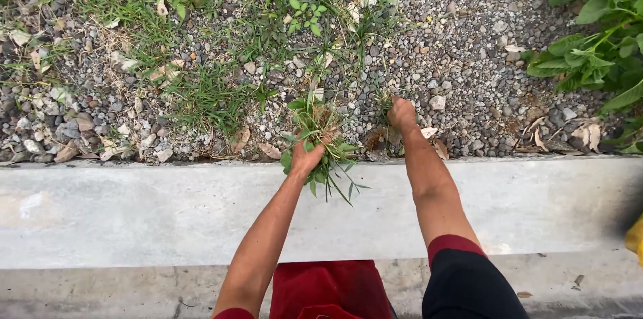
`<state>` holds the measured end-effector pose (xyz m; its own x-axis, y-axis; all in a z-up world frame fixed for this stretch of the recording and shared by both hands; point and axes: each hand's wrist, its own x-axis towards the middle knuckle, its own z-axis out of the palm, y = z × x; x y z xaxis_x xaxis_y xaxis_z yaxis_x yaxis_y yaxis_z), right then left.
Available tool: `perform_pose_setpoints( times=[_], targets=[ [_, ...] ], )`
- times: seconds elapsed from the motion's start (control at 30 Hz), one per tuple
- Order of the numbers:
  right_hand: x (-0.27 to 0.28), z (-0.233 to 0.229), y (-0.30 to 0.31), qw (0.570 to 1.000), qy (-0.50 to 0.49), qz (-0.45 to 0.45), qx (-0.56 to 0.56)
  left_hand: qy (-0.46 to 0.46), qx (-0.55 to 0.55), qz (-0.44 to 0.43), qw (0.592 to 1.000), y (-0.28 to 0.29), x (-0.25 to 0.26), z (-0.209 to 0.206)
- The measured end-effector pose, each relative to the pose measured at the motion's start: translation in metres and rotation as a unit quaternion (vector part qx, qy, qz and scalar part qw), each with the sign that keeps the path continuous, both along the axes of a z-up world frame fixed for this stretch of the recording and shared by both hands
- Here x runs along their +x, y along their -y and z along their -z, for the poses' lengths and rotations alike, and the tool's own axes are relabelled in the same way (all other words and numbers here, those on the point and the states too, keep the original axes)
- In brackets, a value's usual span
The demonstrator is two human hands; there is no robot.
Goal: Pulling weeds and grass from a gravelly outdoor area and placing them into a yellow plastic bag.
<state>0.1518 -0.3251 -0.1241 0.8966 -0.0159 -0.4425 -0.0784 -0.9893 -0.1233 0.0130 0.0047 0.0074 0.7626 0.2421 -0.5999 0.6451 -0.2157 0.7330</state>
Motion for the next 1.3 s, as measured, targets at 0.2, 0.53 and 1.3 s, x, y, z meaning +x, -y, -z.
perform_pose_setpoints(
  times=[0.2,0.53,1.3],
  targets=[
    [-0.003,-0.004,0.013,0.993,-0.008,0.037,0.115,0.05,0.005,-0.001,0.999,-0.014,-0.009,0.028],
    [-0.022,0.019,0.019,0.858,0.018,0.343,0.382,0.008,-0.011,-0.026,1.0,-0.021,-0.01,0.044],
    [0.066,-0.078,-0.147,0.93,0.071,0.069,0.354,0.034,0.018,-0.062,0.997,-0.033,0.005,0.011]
  ],
)
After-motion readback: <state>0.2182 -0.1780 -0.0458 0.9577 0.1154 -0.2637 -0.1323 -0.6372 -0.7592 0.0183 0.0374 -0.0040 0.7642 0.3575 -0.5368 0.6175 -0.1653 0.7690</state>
